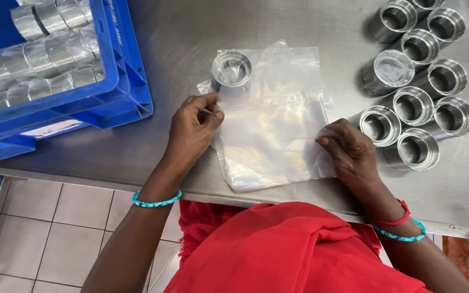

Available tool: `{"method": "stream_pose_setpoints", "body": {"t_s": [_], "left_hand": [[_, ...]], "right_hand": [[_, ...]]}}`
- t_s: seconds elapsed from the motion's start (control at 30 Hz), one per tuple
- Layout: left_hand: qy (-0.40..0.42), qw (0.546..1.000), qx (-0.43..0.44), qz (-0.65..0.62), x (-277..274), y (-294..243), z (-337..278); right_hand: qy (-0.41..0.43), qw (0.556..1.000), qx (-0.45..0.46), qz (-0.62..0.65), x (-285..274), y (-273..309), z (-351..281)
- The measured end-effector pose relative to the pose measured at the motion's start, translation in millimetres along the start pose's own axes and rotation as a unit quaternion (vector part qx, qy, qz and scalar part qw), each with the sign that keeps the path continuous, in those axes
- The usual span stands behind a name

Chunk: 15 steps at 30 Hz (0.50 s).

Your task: Organize and bag small cylindrical metal components at a sorting station.

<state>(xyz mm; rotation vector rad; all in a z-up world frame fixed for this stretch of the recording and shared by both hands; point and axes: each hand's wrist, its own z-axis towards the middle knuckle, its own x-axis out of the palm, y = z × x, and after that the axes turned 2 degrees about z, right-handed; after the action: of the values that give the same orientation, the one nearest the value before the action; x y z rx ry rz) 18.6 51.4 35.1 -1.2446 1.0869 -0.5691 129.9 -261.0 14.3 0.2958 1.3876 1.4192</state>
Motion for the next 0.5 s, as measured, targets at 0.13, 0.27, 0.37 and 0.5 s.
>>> {"method": "stream_pose_setpoints", "body": {"t_s": [0.13, 0.27, 0.37, 0.5], "left_hand": [[-0.011, 0.997, 0.069, 0.036, 1, -2, 0], [-0.027, 0.992, 0.109, 0.057, 7, 6, -1], [-0.014, 0.992, 0.073, 0.102, 9, -2, -6], [0.009, 0.951, 0.149, 0.270, 5, -13, -26]], "right_hand": [[0.004, 1.000, -0.009, 0.010, -1, -3, 0], [-0.007, 0.999, 0.002, 0.034, 3, -14, -2], [-0.031, 0.999, -0.003, -0.017, 3, -10, 0], [-0.044, 0.994, 0.017, -0.101, -2, 11, 9]]}}
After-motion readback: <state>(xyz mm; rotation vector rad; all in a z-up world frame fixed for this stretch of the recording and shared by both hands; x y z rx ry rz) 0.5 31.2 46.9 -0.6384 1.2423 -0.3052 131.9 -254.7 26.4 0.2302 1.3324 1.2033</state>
